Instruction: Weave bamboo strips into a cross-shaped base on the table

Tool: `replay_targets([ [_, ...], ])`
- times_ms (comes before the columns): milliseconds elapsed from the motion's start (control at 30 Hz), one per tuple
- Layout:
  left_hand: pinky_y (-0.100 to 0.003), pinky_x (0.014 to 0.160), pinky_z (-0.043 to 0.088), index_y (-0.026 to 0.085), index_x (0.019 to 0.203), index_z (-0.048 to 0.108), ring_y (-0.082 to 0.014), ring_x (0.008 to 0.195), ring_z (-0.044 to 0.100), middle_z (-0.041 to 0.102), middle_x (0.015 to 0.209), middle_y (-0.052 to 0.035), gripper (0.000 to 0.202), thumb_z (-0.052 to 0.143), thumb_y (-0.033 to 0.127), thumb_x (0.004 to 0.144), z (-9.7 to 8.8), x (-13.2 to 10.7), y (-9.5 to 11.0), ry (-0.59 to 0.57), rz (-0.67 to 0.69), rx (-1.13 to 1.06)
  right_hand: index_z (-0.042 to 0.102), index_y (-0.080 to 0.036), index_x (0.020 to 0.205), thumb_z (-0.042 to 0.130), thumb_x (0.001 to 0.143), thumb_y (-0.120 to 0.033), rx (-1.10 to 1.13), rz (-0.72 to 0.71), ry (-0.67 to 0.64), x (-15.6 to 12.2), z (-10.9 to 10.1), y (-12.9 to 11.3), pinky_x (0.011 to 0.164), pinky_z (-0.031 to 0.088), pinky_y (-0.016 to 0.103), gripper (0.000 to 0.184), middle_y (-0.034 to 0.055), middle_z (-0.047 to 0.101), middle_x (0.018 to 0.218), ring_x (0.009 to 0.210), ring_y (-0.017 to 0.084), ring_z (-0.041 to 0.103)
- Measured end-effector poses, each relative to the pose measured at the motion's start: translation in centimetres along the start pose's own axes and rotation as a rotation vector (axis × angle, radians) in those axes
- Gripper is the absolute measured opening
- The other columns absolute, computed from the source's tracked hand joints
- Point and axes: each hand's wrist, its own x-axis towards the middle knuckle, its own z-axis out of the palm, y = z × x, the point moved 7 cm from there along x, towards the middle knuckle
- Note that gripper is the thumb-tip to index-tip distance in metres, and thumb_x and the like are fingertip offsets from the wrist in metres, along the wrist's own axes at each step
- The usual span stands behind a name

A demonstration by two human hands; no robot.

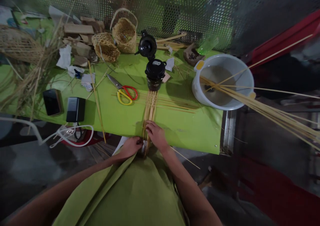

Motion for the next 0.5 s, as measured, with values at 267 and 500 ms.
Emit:
replay_targets([
  [267,-0.033,0.080,0.046,0.022,0.081,0.066,-0.0212,0.083,0.059,0.066,0.082,-0.0001,0.019,0.063,0.040,0.077,-0.4,-0.5,-1.1,-0.183,0.020,-0.704,0.064,-0.024,0.092,0.060,0.092,-0.013,-0.005,-0.030,-0.067,-0.1,0.0,0.2,0.096,0.054,0.038,0.012,0.0074,0.062,0.145,0.113,0.021,0.069],
  [500,-0.032,0.082,0.049,0.023,0.085,0.070,-0.0224,0.090,0.063,0.072,0.093,-0.0043,0.017,0.062,0.038,0.083,-1.7,-0.5,-0.2,-0.203,0.192,-0.632,0.067,-0.023,0.090,0.065,0.088,-0.010,-0.071,-0.066,-0.156,-0.2,0.1,-0.1,0.100,0.053,0.040,0.013,0.0091,0.056,0.153,0.120,0.023,0.066],
])
